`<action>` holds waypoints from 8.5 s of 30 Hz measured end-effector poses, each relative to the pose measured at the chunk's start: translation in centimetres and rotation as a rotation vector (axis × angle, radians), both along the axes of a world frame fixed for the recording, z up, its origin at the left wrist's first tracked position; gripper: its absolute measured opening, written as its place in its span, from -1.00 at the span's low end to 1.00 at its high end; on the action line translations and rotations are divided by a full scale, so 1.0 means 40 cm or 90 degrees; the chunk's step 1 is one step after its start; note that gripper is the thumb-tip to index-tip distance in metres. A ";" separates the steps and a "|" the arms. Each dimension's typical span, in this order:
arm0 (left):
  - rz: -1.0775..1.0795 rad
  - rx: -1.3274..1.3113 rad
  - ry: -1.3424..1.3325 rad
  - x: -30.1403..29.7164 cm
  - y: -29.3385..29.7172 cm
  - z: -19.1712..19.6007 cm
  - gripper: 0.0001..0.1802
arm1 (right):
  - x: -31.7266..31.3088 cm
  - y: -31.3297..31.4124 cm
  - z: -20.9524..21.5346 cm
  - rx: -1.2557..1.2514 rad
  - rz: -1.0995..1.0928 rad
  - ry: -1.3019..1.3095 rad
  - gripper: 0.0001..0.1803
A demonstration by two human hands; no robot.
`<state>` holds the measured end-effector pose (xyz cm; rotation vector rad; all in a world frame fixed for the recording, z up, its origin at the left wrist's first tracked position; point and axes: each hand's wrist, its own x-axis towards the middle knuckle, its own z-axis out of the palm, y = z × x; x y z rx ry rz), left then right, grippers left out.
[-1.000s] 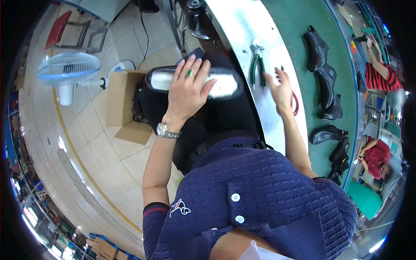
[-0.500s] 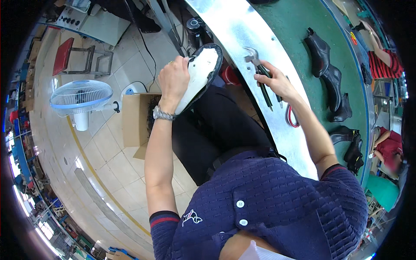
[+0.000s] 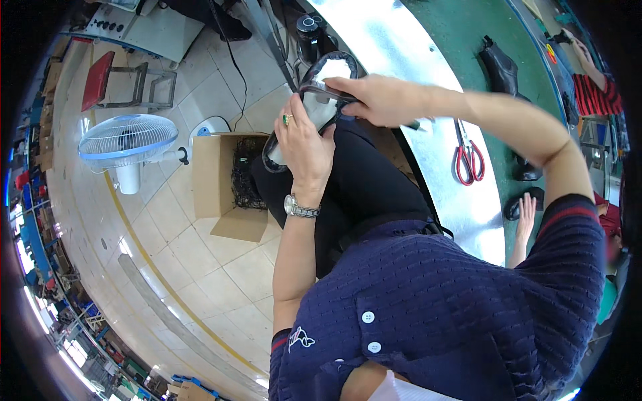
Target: The person cuts plastic ties and trims shoe materials using scissors and pliers, smooths and shapes the shoe parts with a metal tool, and places finished shoes onto the conveyor belt.
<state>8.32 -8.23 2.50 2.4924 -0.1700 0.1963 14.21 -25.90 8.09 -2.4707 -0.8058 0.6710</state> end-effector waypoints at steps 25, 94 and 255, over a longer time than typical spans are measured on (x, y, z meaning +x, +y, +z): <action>-0.031 0.336 -0.209 -0.026 -0.021 -0.067 -0.30 | 0.017 0.009 -0.062 -0.029 -0.152 -0.203 -0.45; 0.051 -0.095 -0.040 -0.121 0.163 -0.010 -0.31 | -0.150 0.178 0.000 0.015 -0.072 -0.280 -0.36; -0.070 -1.318 0.307 -0.431 0.138 -0.156 0.15 | -0.266 0.245 0.095 -0.317 0.369 -0.120 -0.30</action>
